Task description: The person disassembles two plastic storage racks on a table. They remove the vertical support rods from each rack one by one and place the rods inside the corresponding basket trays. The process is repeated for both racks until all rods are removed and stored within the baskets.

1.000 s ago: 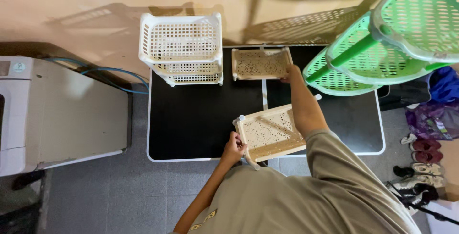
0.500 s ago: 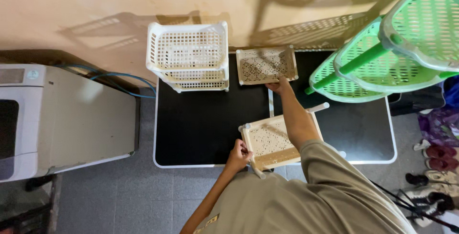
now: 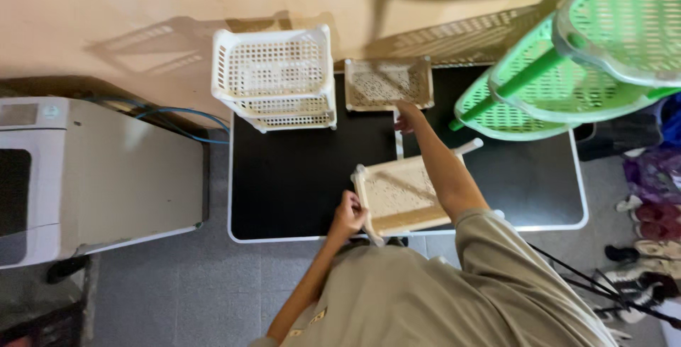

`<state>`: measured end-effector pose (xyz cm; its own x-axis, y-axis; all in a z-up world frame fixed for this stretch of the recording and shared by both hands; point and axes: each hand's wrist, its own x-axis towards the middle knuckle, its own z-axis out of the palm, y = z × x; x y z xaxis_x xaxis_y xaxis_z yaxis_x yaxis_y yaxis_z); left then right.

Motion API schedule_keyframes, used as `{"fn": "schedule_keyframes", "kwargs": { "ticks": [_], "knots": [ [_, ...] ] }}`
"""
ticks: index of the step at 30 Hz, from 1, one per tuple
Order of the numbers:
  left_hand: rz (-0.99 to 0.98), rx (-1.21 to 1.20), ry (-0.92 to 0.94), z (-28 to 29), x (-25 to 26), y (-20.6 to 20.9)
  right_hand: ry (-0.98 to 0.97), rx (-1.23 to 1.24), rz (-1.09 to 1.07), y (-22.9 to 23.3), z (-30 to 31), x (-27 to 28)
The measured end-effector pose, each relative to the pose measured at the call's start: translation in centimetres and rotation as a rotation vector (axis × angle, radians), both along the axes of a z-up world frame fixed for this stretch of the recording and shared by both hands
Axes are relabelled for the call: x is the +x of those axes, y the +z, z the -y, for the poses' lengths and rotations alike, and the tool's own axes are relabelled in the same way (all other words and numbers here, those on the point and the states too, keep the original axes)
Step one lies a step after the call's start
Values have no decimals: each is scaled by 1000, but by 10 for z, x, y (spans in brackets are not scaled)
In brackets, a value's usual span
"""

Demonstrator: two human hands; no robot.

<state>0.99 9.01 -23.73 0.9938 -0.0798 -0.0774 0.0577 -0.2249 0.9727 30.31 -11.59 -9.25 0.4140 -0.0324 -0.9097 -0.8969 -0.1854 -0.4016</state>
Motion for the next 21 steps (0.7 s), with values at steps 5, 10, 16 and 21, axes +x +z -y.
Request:
{"fn": "schedule_keyframes", "kwargs": {
  "ticks": [5, 10, 16, 21],
  "knots": [
    [92, 44, 60, -13, 33, -3, 608, -252, 225, 15, 14, 3],
    [-46, -10, 100, -35, 57, -2, 638, -228, 764, 86, 62, -63],
    [14, -422, 46, -38, 19, -1, 161, -193, 1315, 106, 140, -223],
    [216, 147, -78, -23, -29, -4, 56, -261, 1263, 46, 158, -301]
  ]
}}
